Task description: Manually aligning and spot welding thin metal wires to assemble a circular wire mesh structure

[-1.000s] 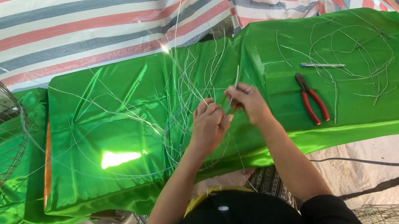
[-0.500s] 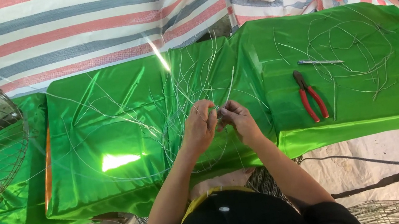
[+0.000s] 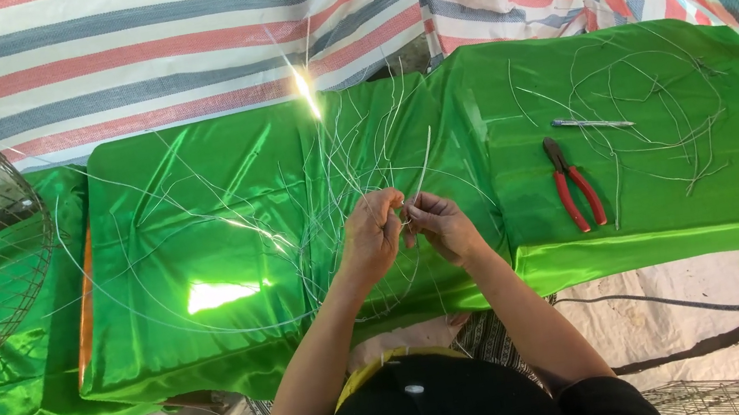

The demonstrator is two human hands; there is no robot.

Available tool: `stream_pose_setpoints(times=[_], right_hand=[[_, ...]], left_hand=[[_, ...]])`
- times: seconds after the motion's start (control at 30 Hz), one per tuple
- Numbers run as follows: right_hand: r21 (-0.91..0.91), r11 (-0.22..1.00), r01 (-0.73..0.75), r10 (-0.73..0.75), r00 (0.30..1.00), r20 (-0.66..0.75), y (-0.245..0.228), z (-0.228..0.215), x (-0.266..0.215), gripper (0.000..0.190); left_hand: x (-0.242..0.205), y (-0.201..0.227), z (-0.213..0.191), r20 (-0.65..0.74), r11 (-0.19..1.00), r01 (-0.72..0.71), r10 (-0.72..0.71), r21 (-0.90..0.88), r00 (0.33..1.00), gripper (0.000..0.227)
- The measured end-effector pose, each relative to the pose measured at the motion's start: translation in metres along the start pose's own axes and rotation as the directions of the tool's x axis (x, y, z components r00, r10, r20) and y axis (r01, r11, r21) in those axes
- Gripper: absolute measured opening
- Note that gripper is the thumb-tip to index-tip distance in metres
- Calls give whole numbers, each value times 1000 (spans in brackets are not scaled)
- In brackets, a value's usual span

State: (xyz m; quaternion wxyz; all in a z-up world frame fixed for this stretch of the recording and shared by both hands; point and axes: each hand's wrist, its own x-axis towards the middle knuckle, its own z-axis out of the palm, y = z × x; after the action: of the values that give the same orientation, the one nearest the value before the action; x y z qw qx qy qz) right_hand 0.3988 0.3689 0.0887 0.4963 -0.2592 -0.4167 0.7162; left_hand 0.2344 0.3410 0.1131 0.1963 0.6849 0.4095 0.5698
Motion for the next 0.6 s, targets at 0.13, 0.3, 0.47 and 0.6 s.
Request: stream_pose_setpoints(times=[0.13,0.3,0.47,0.6], right_hand=[[-19,1000,9,-9,1000,2,2,0,1,10],[17,1000,-4,5,997,-82,9,-11,7,13],[-50,999,9,-15,994,-112,14,-8,9,14],[-122,992,33,-51,989,-142,16,-4,9,12]], left_hand=[[2,3,2,-11,998,31,-32,-57,999,22],[11,35,-30,324,926,194,-84,-324,942,27],[8,45,-30,275,964,92,-21,-248,961,23],[4,44,-13,140,977,-60,90,-205,986,18]])
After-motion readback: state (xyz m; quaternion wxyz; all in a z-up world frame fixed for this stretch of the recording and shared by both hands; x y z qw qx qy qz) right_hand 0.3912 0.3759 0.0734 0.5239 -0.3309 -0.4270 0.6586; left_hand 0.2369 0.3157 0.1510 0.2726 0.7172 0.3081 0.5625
